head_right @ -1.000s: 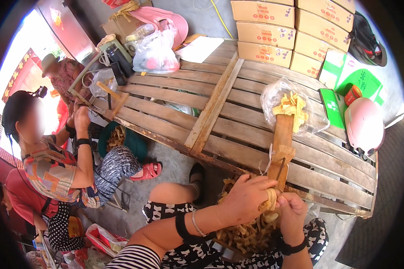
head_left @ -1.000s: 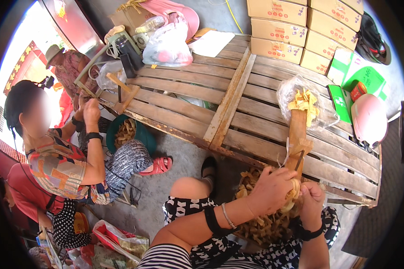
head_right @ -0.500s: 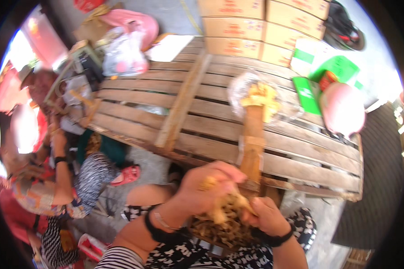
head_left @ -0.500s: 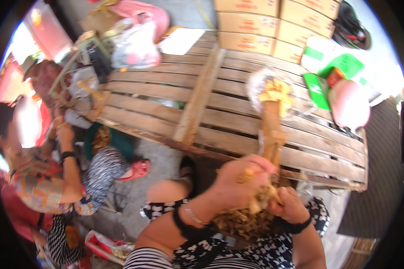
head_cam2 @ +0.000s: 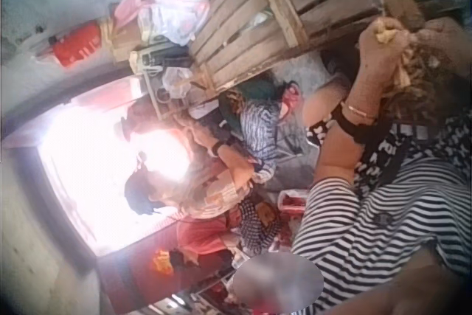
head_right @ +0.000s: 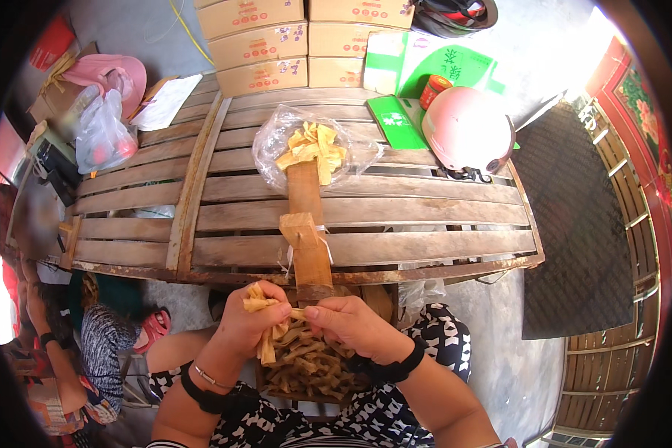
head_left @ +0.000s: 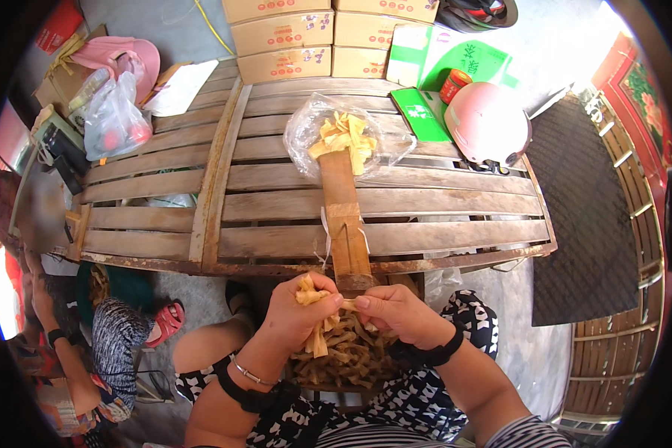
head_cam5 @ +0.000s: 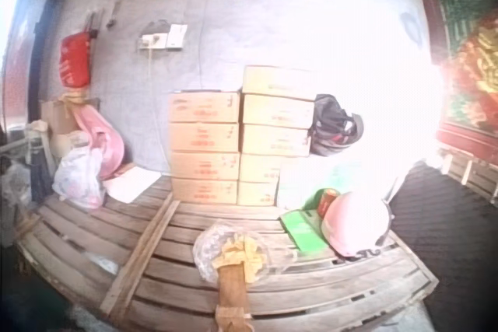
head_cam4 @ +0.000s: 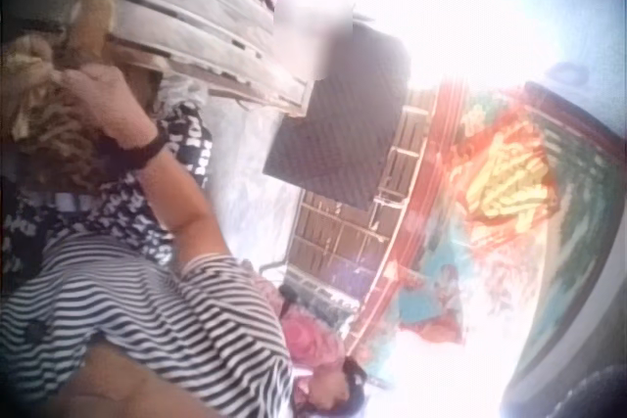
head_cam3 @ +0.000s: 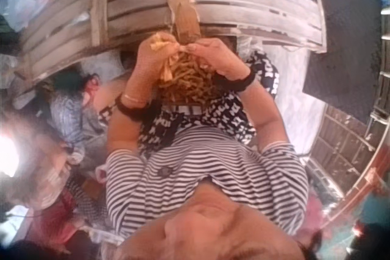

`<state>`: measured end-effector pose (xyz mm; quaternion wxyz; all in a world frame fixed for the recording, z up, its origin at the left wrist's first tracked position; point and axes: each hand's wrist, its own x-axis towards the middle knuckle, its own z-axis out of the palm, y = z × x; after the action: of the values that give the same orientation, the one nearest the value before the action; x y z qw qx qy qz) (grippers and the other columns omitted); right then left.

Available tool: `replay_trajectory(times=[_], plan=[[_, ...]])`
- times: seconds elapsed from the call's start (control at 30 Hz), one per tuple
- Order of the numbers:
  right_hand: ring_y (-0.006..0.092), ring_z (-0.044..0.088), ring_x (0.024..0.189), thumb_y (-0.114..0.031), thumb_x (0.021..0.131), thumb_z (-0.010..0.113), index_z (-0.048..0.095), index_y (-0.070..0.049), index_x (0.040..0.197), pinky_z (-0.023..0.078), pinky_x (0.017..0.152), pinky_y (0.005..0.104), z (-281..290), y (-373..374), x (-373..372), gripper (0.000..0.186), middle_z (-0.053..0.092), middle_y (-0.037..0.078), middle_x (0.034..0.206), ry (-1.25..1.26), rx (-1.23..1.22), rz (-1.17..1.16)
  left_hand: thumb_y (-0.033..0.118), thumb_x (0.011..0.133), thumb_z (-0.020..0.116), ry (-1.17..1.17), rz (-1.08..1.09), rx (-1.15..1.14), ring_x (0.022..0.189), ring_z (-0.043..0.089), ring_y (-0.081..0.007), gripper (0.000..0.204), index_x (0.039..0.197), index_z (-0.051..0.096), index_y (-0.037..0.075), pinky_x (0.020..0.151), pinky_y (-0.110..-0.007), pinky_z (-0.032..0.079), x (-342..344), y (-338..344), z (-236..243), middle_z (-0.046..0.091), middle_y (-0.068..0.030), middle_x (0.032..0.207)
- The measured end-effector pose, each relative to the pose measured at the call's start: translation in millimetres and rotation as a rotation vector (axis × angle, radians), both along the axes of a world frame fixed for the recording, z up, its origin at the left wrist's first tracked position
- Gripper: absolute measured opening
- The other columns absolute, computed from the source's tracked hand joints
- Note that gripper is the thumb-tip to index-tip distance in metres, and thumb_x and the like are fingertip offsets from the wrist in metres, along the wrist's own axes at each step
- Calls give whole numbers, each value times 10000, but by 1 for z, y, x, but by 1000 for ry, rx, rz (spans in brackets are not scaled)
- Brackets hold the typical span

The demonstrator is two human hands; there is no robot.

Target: The person pulls yellow strips of material over a wooden guide by hand and folds them into a pile beneath the table.

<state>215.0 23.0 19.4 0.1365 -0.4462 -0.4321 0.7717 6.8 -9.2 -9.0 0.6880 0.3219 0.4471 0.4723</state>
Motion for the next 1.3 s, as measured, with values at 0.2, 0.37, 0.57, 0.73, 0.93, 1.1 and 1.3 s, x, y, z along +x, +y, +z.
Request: replay_trajectory(times=[0.2,0.37,0.57,0.73,0.93,1.1,1.3], plan=[[39,519,561,-199,896,708,637,-58,836,389,474,208,-17,15,-1,169,608,-45,678,-121,472,-293,79,868,673,139,122,89,726,591,-76,134,977,654,4,663,-228,479,0,18,-12,624,-5,779],[202,602,531,-244,821,762,605,-89,809,451,482,309,-44,42,-10,221,638,29,642,-644,1346,-207,172,896,669,347,205,82,711,566,-85,183,924,668,-9,651,-250,466,3,43,-52,630,3,765],[267,600,576,-217,775,786,613,-91,775,472,516,345,-30,24,-11,213,616,78,667,-439,1311,-263,204,927,647,454,253,93,648,556,-74,238,845,654,-19,562,-249,455,-11,28,-28,631,-23,729],[247,597,589,-206,756,797,623,-104,757,473,522,330,-20,14,-22,202,591,57,667,-114,1594,-26,130,909,615,222,59,73,667,578,-74,172,869,668,-30,564,-226,464,5,4,-12,671,-44,801],[247,570,517,-163,854,709,625,-81,752,444,483,313,-5,9,-17,156,580,63,615,277,1290,110,136,887,638,11,-745,-149,698,626,-107,140,827,670,13,595,-236,486,19,-19,7,703,-44,840],[153,524,492,-208,950,624,618,-23,746,416,474,296,3,7,-7,275,557,83,602,188,1018,21,181,882,703,-334,-893,184,787,637,-111,295,1139,682,38,676,-237,502,-1,-9,48,709,-58,934],[61,447,437,-190,992,515,629,-34,797,335,416,232,5,0,-7,275,609,43,616,106,209,164,118,766,697,831,-399,850,729,584,-190,425,1189,662,104,648,-280,475,-7,-3,35,606,-39,853]])
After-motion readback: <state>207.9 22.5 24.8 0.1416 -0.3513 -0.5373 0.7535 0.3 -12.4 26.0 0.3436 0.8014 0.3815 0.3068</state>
